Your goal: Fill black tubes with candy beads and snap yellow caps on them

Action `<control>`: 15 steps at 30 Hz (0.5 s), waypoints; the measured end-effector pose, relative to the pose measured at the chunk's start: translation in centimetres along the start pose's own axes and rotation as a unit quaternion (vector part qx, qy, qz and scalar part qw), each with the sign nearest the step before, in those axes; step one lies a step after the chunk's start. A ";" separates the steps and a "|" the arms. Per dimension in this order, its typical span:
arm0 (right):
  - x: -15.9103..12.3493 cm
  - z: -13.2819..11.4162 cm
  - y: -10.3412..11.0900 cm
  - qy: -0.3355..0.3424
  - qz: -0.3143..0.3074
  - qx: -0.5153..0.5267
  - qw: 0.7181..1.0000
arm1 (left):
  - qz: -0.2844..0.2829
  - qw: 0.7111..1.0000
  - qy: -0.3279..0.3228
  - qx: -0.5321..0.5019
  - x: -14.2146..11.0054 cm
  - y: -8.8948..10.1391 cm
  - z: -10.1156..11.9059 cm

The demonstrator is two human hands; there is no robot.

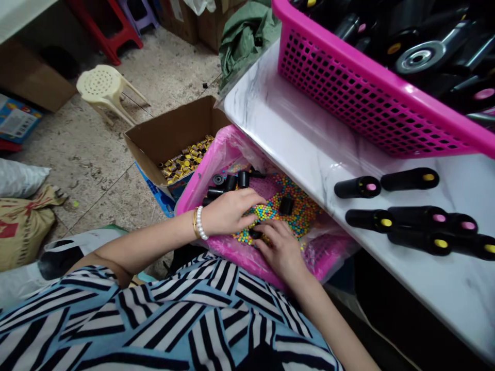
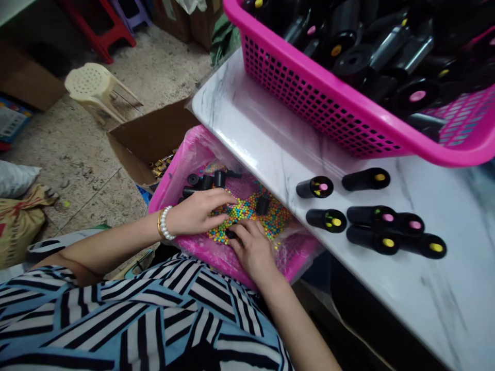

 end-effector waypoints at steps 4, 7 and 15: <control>-0.5 1.0 -0.7 -0.066 -0.052 0.136 0.987 | 0.004 0.999 -0.017 -0.030 -0.3 0.4 0.6; -1.7 2.7 -0.1 -0.147 -0.024 0.334 0.931 | -0.018 0.995 -0.061 -0.072 -0.3 0.2 1.7; -2.6 2.9 0.3 -0.132 0.061 0.506 0.850 | -0.057 0.990 -0.094 -0.084 0.1 -0.8 3.0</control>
Point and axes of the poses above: each hand's wrist, its own x-axis towards the middle knuckle, its own y-axis out of the back of the hand, z = x × y, the point moved 7 cm from there along x, towards the middle knuckle, and after that the axes turned 15 degrees about -z, right-handed, at the moved point
